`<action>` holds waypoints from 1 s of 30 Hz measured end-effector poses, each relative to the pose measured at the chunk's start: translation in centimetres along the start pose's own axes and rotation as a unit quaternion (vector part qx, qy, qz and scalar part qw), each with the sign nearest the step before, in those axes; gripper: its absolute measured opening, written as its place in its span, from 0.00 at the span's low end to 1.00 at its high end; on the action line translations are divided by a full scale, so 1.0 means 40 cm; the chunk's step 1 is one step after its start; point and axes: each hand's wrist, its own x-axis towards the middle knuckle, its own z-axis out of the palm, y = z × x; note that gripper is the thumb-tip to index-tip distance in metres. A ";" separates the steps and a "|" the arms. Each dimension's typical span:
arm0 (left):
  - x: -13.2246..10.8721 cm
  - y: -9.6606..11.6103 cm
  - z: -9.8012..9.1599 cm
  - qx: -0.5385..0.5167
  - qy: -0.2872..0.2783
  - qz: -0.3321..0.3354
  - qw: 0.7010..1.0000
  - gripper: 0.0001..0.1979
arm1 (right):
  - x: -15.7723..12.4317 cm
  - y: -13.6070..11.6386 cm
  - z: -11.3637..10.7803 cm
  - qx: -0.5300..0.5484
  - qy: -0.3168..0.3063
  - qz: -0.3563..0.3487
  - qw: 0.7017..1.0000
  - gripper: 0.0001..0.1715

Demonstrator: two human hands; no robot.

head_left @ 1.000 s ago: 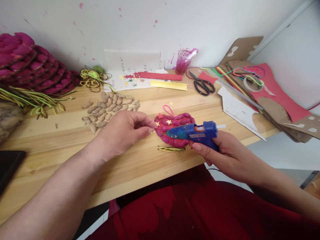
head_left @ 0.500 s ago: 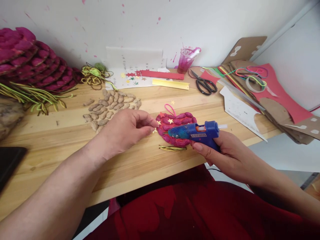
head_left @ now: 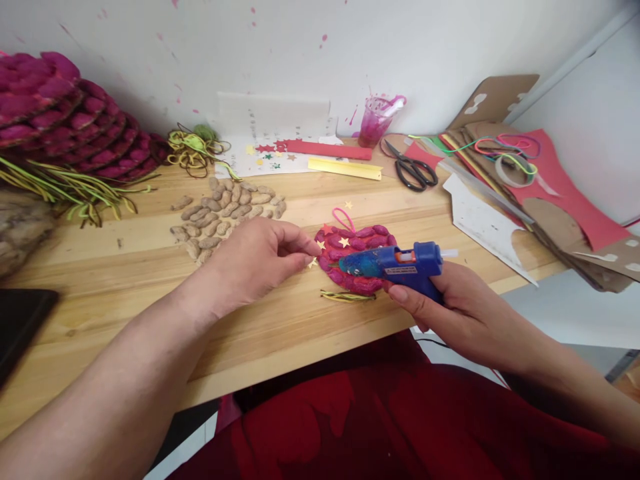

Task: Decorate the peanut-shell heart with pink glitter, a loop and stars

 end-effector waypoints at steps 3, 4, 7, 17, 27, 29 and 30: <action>0.001 -0.001 0.000 0.001 -0.003 0.001 1.000 0.11 | -0.001 0.001 0.000 0.005 -0.004 -0.002 1.000 0.21; 0.001 -0.002 0.000 -0.001 -0.005 0.002 1.000 0.12 | -0.001 0.000 0.000 0.005 -0.004 -0.002 1.000 0.20; 0.001 -0.009 0.001 -0.002 -0.010 0.010 1.000 0.12 | -0.001 -0.001 -0.001 -0.001 -0.002 0.001 1.000 0.21; 0.002 -0.018 0.005 -0.059 0.004 0.019 0.998 0.12 | -0.005 0.002 -0.007 0.024 -0.002 0.034 0.999 0.29; -0.012 -0.010 0.006 -0.216 -0.034 -0.020 0.975 0.22 | 0.033 0.017 0.033 0.338 0.040 0.084 0.937 0.26; -0.017 -0.002 0.017 -0.225 -0.034 -0.025 0.973 0.23 | 0.048 0.002 0.046 0.348 0.059 0.076 0.933 0.22; -0.019 0.003 0.023 -0.226 -0.032 -0.027 0.973 0.22 | 0.055 -0.007 0.053 0.348 0.064 0.073 0.932 0.21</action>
